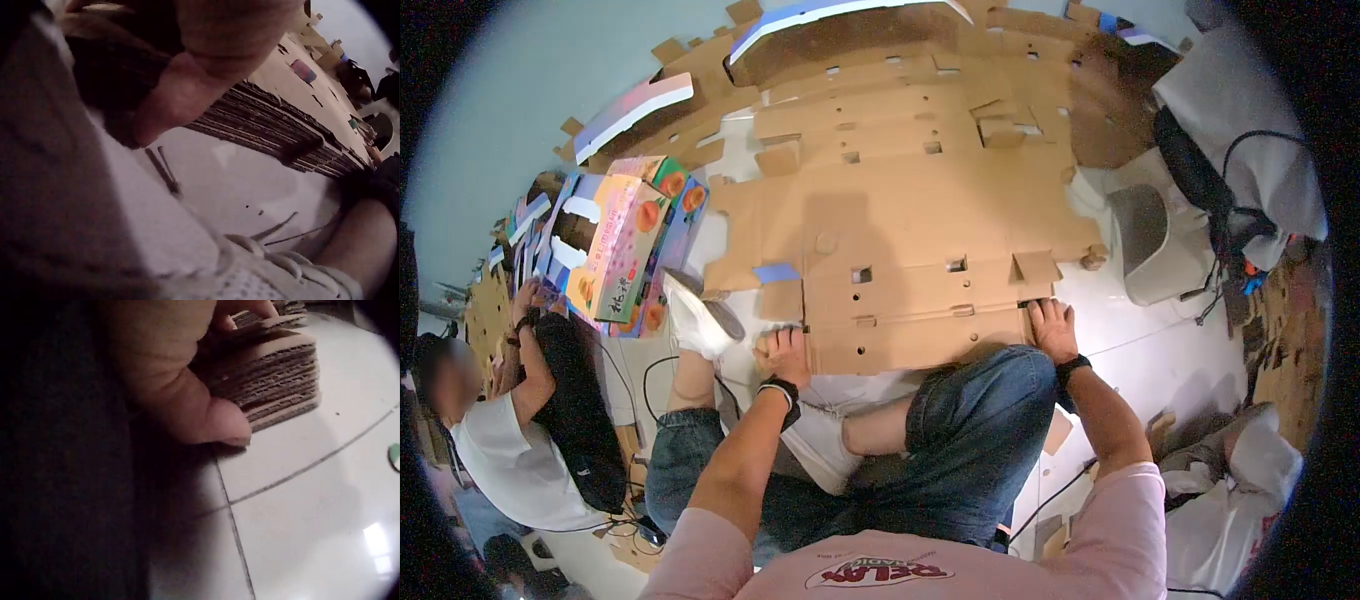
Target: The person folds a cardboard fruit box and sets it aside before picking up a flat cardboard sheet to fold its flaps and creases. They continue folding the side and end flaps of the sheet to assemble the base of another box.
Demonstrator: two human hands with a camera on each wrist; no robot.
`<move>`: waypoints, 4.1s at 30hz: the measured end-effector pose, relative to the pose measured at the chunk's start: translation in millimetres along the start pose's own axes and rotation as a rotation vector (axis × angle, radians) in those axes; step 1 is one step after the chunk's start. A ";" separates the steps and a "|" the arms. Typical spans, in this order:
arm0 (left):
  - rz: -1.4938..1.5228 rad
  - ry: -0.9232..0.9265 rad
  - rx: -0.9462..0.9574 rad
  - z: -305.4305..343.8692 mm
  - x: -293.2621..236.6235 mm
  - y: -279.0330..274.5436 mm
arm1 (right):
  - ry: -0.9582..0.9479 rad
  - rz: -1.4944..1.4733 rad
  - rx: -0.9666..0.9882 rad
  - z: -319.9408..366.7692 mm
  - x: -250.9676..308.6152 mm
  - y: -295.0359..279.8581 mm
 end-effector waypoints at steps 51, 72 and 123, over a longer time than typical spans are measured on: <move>0.228 0.126 0.116 -2.2 6.0 -18.6 | 0.072 -0.016 0.117 -11.9 -10.0 26.9; 0.403 0.356 -0.024 -43.5 -9.4 -18.3 | 0.131 -0.144 0.148 -10.5 1.3 -15.3; 0.370 0.093 -0.220 -49.0 -23.9 -15.1 | 0.275 -0.528 0.176 -381.9 -79.2 55.0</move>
Point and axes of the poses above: each hand's wrist, its own z-axis away from the middle knuckle, its own y-axis out of the palm, x = y × z, the point moved 1 cm from there along -z, towards the middle knuckle, and after that the axes turned 11 degrees about z, right-handed, at the moved point
